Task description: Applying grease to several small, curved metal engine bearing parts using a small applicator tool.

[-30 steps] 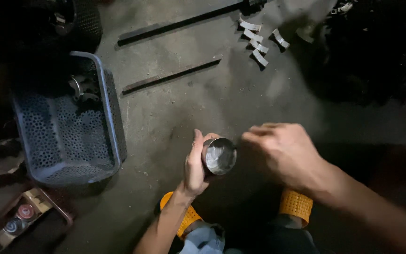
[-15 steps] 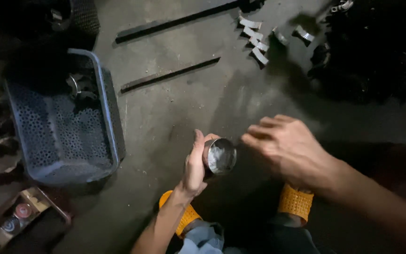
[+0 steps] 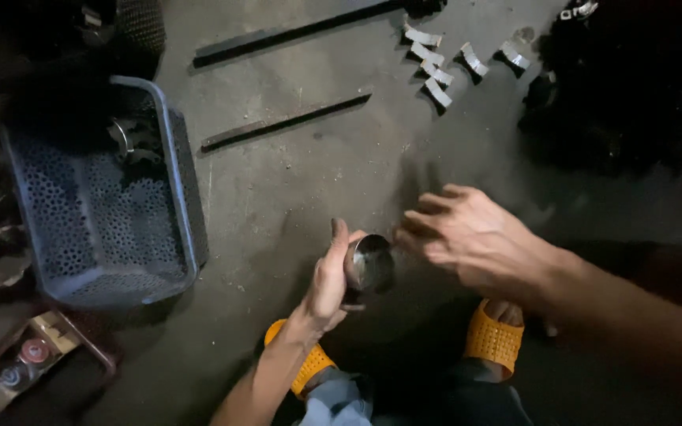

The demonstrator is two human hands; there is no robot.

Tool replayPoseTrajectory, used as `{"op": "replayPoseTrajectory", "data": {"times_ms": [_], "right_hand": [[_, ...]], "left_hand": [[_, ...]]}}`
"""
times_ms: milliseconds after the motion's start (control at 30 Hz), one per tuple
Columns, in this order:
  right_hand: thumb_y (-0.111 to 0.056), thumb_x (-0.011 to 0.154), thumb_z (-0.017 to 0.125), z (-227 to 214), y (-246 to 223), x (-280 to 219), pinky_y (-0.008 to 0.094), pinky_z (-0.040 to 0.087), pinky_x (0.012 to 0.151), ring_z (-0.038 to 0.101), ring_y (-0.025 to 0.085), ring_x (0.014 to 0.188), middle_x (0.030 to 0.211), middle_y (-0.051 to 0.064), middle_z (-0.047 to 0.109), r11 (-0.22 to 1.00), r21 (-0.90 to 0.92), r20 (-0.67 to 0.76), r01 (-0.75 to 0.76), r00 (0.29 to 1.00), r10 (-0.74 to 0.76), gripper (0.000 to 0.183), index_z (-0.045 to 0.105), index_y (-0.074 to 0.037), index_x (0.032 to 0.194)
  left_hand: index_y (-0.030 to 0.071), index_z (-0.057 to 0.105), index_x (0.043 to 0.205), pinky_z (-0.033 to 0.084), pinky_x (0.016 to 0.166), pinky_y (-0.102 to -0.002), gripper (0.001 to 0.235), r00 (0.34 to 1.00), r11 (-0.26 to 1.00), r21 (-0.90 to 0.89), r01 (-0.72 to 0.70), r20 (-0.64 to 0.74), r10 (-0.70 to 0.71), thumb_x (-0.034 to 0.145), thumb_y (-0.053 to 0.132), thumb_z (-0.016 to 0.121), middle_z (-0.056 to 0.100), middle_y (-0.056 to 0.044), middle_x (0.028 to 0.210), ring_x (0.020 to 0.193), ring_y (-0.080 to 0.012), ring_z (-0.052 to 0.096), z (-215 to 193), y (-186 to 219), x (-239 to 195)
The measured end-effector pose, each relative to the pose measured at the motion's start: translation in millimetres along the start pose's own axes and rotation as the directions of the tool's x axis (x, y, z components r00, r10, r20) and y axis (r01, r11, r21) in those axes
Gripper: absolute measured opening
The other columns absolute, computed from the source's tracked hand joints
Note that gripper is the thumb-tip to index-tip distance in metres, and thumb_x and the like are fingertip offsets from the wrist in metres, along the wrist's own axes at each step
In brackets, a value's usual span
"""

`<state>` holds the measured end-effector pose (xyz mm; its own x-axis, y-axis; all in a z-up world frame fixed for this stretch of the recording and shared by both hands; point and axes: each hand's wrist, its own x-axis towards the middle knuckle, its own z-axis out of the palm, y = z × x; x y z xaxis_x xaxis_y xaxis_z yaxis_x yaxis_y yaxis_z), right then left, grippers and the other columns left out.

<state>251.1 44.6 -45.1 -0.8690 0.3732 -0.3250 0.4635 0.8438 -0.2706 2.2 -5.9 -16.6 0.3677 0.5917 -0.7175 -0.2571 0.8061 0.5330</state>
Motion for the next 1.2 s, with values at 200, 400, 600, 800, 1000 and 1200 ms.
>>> {"op": "replayPoseTrajectory", "data": {"times_ms": [200,400,600,800,1000,1200], "right_hand": [[-0.007,0.079,0.055,-33.7,-24.7,1.1,0.048,0.053,0.102,0.066,0.035,0.123,0.134,0.019,0.067,0.891,0.426,-0.048,-0.154,0.98,0.192,0.046,0.071,-0.011,0.122],[-0.02,0.094,0.068,-60.3,-24.0,-21.9,0.037,0.058,0.088,0.073,0.024,0.09,0.092,-0.004,0.076,0.796,0.581,-0.441,-0.171,0.756,0.484,0.012,0.076,-0.024,0.102],[-0.017,0.079,0.068,-83.7,-38.0,-38.1,0.039,0.06,0.079,0.075,0.024,0.092,0.118,0.007,0.074,0.824,0.494,-0.233,-0.277,0.871,0.432,0.039,0.069,-0.01,0.118],[-0.016,0.084,0.069,-91.3,-54.4,-28.3,0.033,0.06,0.055,0.075,0.018,0.068,0.095,0.002,0.075,0.873,0.392,-0.248,-0.292,0.88,0.405,0.031,0.068,-0.008,0.114],[-0.019,0.079,0.074,-86.4,-64.8,-31.9,0.036,0.058,0.054,0.072,0.02,0.07,0.096,0.001,0.069,0.881,0.339,-0.173,-0.33,0.899,0.403,0.043,0.061,-0.013,0.119],[-0.026,0.09,0.062,-54.2,-67.9,-29.1,0.031,0.061,0.057,0.068,0.02,0.074,0.113,0.011,0.065,0.946,0.05,-0.138,-0.319,0.936,0.323,0.043,0.057,-0.006,0.128]], "left_hand": [[0.006,0.062,0.112,0.052,0.072,-0.036,0.074,0.984,0.985,0.066,-0.157,0.093,0.15,0.102,0.061,0.013,0.065,-0.008,0.093,0.08,-0.0165,0.06,-21.7,-31.9,18.9],[0.012,0.058,0.084,0.046,0.044,-0.036,0.041,0.975,0.871,-0.49,-0.042,-0.21,-0.071,0.095,0.051,0.053,0.061,-0.016,0.069,0.06,-0.0268,0.059,-19.4,1.3,10.4],[0.007,0.063,0.113,0.031,0.035,-0.026,0.056,0.994,0.895,-0.436,-0.096,0.006,0.109,0.103,0.057,0.04,0.07,-0.009,0.086,0.047,-0.0117,0.05,-41.0,-35.1,20.2],[0.0,0.063,0.108,0.042,0.034,-0.03,0.07,0.96,0.897,-0.408,-0.173,0.133,0.245,0.104,0.06,0.027,0.071,-0.018,0.086,0.047,-0.0162,0.056,-29.7,-29.8,18.7],[-0.006,0.058,0.129,0.051,0.102,-0.041,0.057,0.879,0.84,-0.44,-0.317,0.198,0.435,0.1,0.033,0.029,0.069,-0.025,0.12,0.112,-0.0308,0.066,-27.8,-32.5,18.1],[0.0,0.067,0.106,0.053,0.069,-0.029,0.067,0.884,0.867,0.22,-0.446,-0.04,0.465,0.106,0.049,0.022,0.073,-0.009,0.091,0.075,-0.0149,0.066,-15.6,-25.8,18.0]]}}
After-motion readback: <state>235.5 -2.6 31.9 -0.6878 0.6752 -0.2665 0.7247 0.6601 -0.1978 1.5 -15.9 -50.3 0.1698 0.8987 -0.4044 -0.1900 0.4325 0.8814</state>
